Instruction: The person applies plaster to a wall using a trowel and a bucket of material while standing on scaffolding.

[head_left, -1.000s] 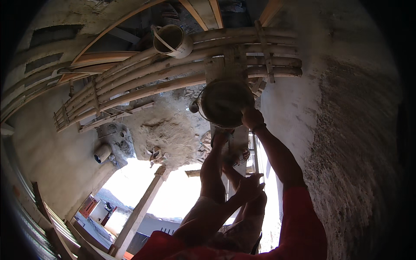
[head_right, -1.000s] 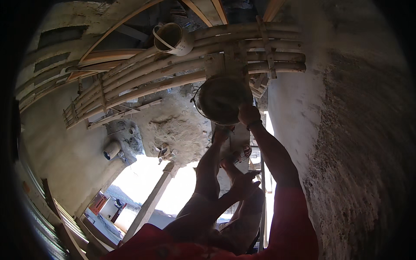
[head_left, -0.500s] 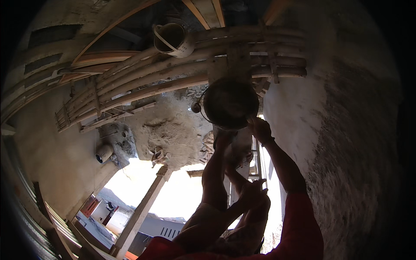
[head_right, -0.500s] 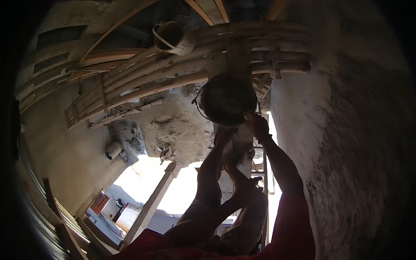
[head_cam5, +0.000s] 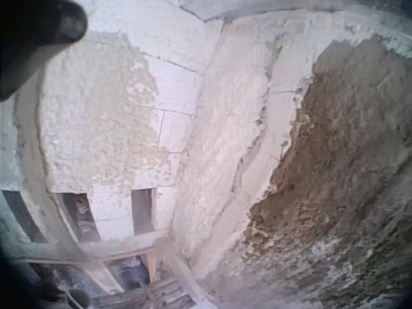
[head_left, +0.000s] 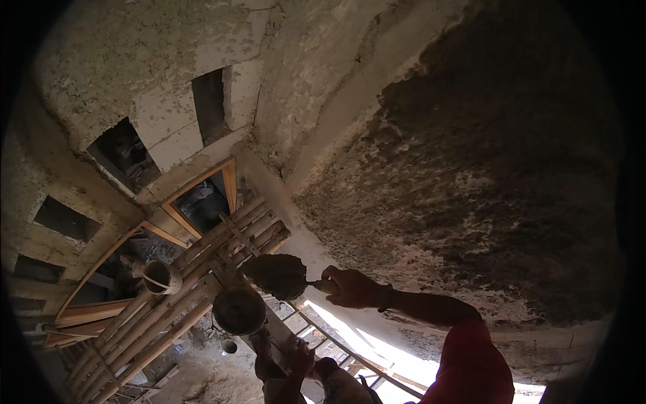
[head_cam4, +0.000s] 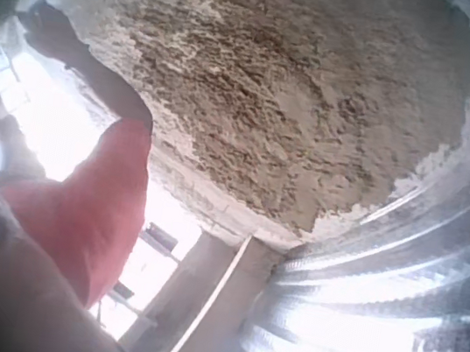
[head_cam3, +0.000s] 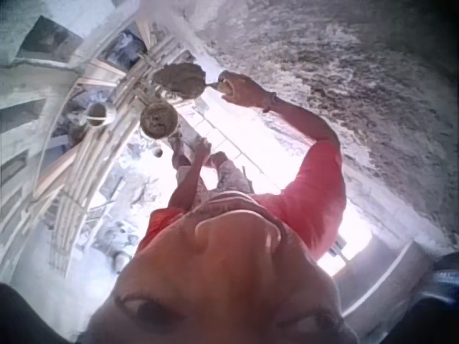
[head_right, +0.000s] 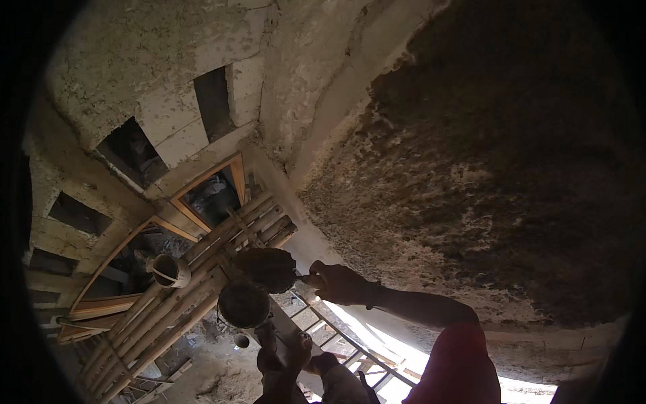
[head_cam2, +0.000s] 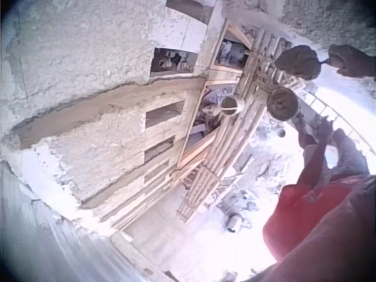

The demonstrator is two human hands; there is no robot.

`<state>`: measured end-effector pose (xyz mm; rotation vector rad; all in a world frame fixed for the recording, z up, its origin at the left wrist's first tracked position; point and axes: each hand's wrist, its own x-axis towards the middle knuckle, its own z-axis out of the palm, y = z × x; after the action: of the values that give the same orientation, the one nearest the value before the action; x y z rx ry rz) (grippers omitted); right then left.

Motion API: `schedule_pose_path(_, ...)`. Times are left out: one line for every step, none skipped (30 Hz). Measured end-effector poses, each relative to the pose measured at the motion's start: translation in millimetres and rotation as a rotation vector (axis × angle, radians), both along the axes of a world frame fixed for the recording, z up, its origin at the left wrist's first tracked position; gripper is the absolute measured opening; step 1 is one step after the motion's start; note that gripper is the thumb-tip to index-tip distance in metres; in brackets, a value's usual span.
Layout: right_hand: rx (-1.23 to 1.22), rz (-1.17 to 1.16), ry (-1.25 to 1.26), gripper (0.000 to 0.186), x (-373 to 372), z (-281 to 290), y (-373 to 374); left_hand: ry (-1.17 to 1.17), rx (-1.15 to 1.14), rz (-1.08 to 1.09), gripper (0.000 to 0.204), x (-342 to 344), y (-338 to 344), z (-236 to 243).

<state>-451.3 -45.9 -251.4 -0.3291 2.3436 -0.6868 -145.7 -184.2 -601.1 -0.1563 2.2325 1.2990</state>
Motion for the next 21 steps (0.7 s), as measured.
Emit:
schedule_pose_path(-0.019, 0.059, 0.159, 0.044, -3, 42, 16, -0.024, 0.041, -0.049, 0.048, -12, -1, 16)
schedule_pose_path(-0.072, 0.091, 0.338, 0.045, -6, 77, 30, -0.056, 0.069, -0.085, 0.048, -24, -2, 32)
schedule_pose_path(-0.066, 0.088, 0.328, 0.045, -14, 131, 30, -0.094, 0.096, -0.107, 0.048, -36, -3, 48)
schedule_pose_path(-0.067, 0.072, 0.258, 0.042, -20, 184, 31, -0.08, 0.058, -0.159, 0.047, -46, -3, 64)
schedule_pose_path(-0.074, 0.085, 0.332, 0.041, -19, 227, 40, -0.093, 0.013, -0.189, 0.049, -69, -4, 93)
schedule_pose_path(-0.086, 0.101, 0.4, 0.04, -16, 262, 47, -0.113, -0.035, -0.211, 0.05, -92, -8, 132)
schedule_pose_path(-0.153, 0.173, 0.481, 0.042, -18, 294, 51, -0.141, -0.083, -0.225, 0.051, -101, -13, 159)
schedule_pose_path(-0.216, 0.245, 0.56, 0.044, -20, 322, 52, -0.159, -0.099, -0.245, 0.049, -107, -16, 150)
schedule_pose_path(-0.262, 0.242, 0.511, 0.045, -23, 349, 51, -0.148, -0.113, -0.206, 0.049, -112, -22, 158)
schedule_pose_path(-0.301, 0.228, 0.456, 0.047, -25, 373, 53, -0.141, -0.123, -0.181, 0.049, -121, -25, 167)
schedule_pose_path(-0.323, 0.192, 0.402, 0.049, -22, 387, 58, -0.132, -0.125, -0.181, 0.05, -125, -26, 173)
schedule_pose_path(-0.406, 0.103, 0.313, 0.05, -22, 392, 62, -0.137, -0.095, -0.149, 0.05, -126, -28, 170)
schedule_pose_path(-0.491, 0.02, 0.221, 0.052, -23, 394, 65, -0.114, -0.124, -0.153, 0.05, -127, -31, 171)
schedule_pose_path(-0.569, -0.063, 0.132, 0.054, -25, 394, 69, -0.087, -0.148, -0.158, 0.05, -129, -33, 171)
schedule_pose_path(-0.548, -0.149, 0.092, 0.054, -31, 386, 81, -0.059, -0.167, -0.17, 0.05, -128, -32, 172)
schedule_pose_path(-0.525, -0.25, 0.052, 0.053, -39, 376, 103, -0.12, -0.14, -0.194, 0.05, -135, -32, 197)
schedule_pose_path(-0.305, -0.319, 0.218, 0.056, -55, 377, 115, -0.066, -0.138, -0.194, 0.05, -126, -35, 177)
schedule_pose_path(-0.075, -0.386, 0.367, 0.058, -68, 376, 132, -0.114, -0.115, -0.196, 0.05, -120, -33, 179)
schedule_pose_path(0.042, -0.436, 0.578, 0.061, -69, 384, 153, -0.155, -0.105, -0.21, 0.05, -120, -40, 191)
schedule_pose_path(0.076, -0.454, 0.749, 0.062, -67, 409, 166, -0.127, -0.139, -0.197, 0.051, -119, -44, 201)
schedule_pose_path(0.116, -0.48, 0.917, 0.064, -66, 432, 179, -0.141, -0.156, -0.173, 0.05, -119, -50, 201)
